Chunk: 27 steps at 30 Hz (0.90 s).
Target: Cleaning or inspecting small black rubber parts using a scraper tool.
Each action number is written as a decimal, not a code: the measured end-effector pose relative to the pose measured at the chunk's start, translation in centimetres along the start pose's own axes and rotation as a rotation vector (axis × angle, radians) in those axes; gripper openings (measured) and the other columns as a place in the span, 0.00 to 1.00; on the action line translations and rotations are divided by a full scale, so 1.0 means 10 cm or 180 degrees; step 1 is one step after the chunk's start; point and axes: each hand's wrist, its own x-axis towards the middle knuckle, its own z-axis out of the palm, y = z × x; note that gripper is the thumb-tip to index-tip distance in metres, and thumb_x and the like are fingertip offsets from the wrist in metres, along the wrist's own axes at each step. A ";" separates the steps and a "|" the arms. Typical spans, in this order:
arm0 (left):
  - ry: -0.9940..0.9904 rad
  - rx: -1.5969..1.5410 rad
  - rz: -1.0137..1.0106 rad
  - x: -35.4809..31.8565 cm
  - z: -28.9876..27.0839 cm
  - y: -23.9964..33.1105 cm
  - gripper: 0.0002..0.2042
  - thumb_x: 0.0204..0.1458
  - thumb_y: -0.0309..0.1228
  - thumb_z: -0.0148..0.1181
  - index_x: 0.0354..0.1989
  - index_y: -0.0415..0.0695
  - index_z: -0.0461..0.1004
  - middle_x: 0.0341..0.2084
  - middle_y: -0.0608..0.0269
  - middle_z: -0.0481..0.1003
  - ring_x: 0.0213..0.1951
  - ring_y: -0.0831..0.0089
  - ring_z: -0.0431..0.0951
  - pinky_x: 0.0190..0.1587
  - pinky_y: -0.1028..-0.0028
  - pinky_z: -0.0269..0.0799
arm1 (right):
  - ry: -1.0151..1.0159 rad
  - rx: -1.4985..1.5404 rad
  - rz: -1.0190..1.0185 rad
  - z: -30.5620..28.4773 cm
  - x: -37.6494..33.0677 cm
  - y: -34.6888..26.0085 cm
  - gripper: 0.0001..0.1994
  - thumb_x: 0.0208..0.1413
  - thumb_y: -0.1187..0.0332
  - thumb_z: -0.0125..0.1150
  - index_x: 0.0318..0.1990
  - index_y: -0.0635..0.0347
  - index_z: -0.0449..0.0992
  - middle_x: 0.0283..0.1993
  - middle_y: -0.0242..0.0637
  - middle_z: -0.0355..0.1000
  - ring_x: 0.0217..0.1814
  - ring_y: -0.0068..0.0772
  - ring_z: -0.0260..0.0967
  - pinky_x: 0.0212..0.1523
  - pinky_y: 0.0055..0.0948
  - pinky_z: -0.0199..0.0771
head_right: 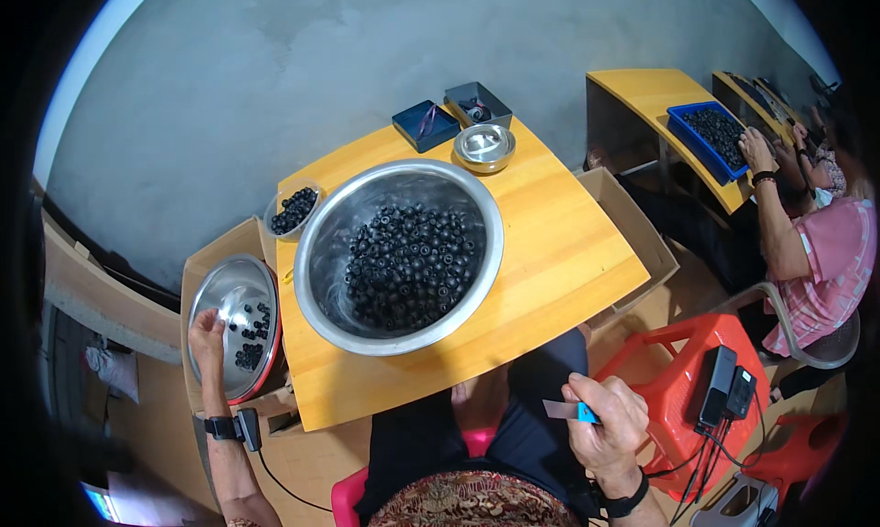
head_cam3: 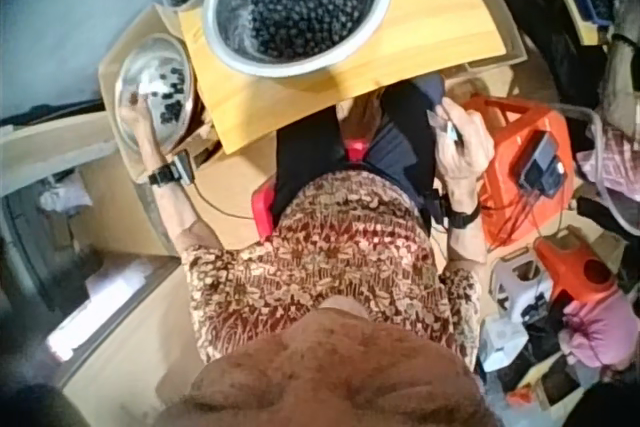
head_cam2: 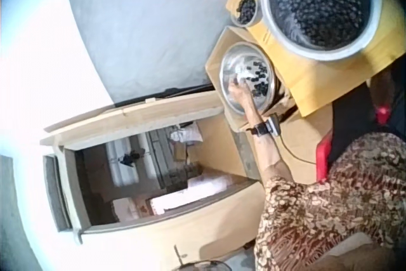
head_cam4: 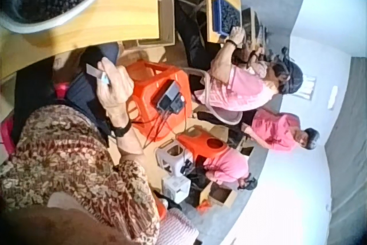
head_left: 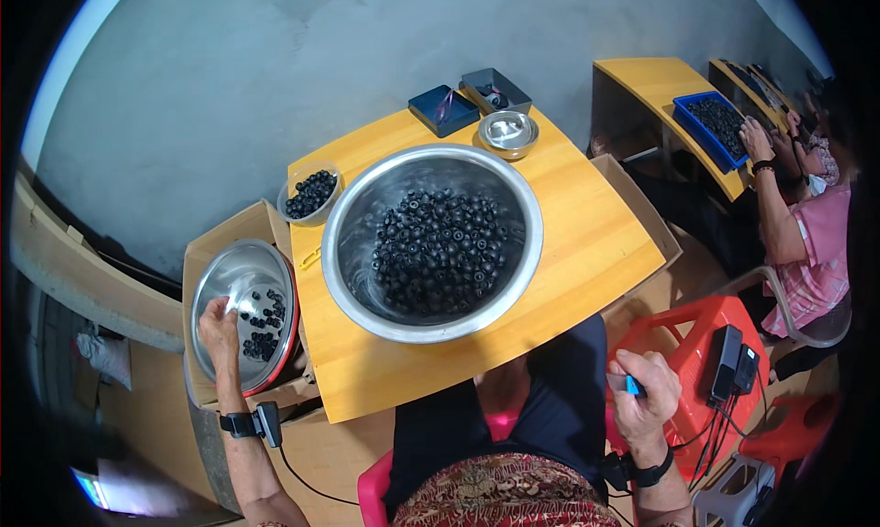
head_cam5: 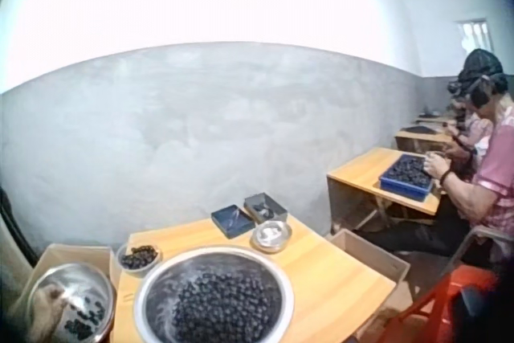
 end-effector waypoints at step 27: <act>-0.4350 -0.3329 -0.0960 -1.07 0.84 3.14 0.08 0.51 0.19 0.61 0.40 0.36 0.74 0.32 0.62 0.78 0.34 0.74 0.79 0.40 0.75 0.75 | -0.0110 0.0781 0.0969 0.06 0.03 0.04 0.12 0.45 0.81 0.66 0.40 0.64 0.79 0.22 0.35 0.70 0.20 0.25 0.66 0.21 0.24 0.62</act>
